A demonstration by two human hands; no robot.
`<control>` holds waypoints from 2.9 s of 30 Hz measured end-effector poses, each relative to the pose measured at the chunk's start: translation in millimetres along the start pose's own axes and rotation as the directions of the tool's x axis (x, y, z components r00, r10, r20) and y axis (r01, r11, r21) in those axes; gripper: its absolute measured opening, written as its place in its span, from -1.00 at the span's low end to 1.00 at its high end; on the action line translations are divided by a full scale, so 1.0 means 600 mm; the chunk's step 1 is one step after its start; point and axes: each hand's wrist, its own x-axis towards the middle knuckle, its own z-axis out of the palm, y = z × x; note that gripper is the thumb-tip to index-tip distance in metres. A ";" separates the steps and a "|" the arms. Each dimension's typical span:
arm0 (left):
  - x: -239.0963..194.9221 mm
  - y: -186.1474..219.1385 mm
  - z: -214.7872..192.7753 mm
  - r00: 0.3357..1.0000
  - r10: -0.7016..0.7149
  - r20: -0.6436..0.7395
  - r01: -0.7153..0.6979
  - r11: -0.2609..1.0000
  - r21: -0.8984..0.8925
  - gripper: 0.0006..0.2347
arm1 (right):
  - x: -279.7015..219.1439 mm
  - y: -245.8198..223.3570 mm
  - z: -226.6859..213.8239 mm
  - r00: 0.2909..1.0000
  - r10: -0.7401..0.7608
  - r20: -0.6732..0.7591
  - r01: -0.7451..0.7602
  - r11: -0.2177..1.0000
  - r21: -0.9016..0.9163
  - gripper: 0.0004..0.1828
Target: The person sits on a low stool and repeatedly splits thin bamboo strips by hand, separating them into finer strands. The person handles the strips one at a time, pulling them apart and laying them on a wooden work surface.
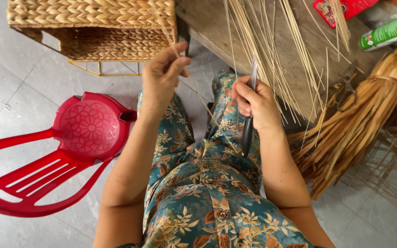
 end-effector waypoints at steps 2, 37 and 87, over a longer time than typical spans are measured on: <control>0.001 -0.006 -0.016 0.999 -0.025 -0.020 0.024 0.999 -0.042 -0.73 | -0.004 -0.010 -0.019 0.996 0.060 -0.063 -0.059 0.998 0.014 -0.87; -0.006 -0.031 0.059 0.978 -0.184 0.094 0.201 0.955 -0.219 -0.79 | -0.135 -0.026 -0.071 0.968 -0.205 -0.148 0.110 0.868 -0.484 -0.36; -0.136 0.058 0.178 0.843 0.329 0.425 -0.463 0.847 0.263 -0.95 | -0.076 0.090 -0.113 0.907 -0.227 -0.355 0.107 0.939 -0.326 -0.81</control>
